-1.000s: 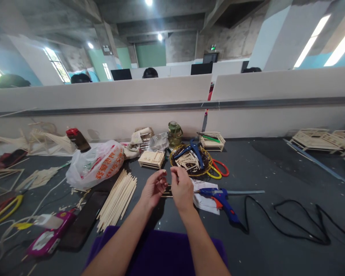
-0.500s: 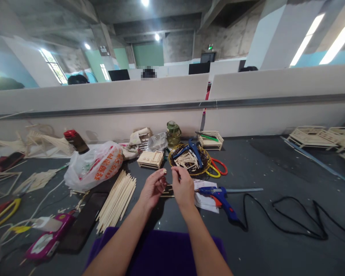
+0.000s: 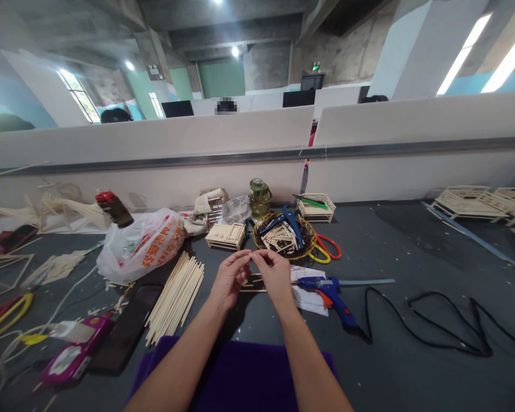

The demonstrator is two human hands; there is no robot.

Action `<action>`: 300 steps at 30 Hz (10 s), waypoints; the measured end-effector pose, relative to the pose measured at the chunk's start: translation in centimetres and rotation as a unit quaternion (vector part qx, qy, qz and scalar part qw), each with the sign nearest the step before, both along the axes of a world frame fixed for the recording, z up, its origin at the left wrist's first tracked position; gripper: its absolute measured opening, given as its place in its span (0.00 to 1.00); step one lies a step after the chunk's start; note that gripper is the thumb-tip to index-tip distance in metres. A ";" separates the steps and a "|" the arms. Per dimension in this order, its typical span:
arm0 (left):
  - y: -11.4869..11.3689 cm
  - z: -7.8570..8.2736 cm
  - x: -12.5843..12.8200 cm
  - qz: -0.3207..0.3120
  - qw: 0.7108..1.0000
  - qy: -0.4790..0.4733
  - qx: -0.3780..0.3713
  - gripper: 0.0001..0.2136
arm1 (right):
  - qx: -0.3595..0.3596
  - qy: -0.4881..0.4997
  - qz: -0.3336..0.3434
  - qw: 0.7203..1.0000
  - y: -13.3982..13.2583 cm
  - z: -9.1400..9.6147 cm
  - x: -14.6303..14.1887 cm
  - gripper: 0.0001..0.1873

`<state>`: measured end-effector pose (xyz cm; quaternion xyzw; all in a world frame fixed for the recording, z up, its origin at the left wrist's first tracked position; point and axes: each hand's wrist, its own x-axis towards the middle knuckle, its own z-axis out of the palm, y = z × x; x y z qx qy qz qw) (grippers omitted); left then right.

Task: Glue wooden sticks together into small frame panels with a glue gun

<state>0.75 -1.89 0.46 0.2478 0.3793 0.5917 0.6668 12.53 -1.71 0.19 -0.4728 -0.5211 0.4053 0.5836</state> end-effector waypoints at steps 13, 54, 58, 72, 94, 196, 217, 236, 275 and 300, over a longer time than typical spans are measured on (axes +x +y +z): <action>-0.1 0.1 0.1 0.003 1.000 0.007 -0.002 0.14 | -0.012 0.004 -0.001 1.000 0.0 0.1 0.1 0.12; -0.1 -0.2 -0.1 -0.006 0.998 0.048 0.034 0.15 | -0.038 -0.014 0.001 0.999 -0.2 0.3 0.2 0.14; -0.1 -0.3 0.0 -0.002 0.998 0.051 0.038 0.15 | -0.029 -0.019 -0.004 0.999 -0.2 0.4 0.2 0.14; -0.1 -0.3 -0.1 -0.003 0.998 0.052 0.025 0.16 | -0.023 -0.019 -0.011 0.999 0.0 0.2 0.2 0.13; 0.1 -0.6 0.0 -0.008 0.999 0.040 0.026 0.15 | -0.032 -0.007 0.003 0.999 0.0 0.0 0.3 0.12; 0.3 0.0 -1.4 -0.073 0.997 -0.014 0.032 0.15 | -0.070 -0.012 0.045 0.996 -0.3 -0.1 0.1 0.20; 0.6 -1.6 -1.0 0.151 0.965 -0.204 -0.071 0.09 | 0.074 -0.310 0.095 0.943 8.1 3.5 -4.7 0.16; 0.6 -1.4 -1.1 0.142 0.938 -0.255 -0.185 0.02 | 0.064 -0.576 0.110 0.807 15.5 2.7 -9.8 0.09; -0.8 -0.3 0.7 -0.208 0.958 -0.194 -0.031 0.38 | 0.253 -0.439 -0.018 0.862 -1.8 2.6 2.6 0.10; -0.6 0.6 -0.6 -0.129 0.985 -0.099 0.057 0.32 | 0.060 0.043 -0.118 0.990 -1.2 1.8 6.1 0.20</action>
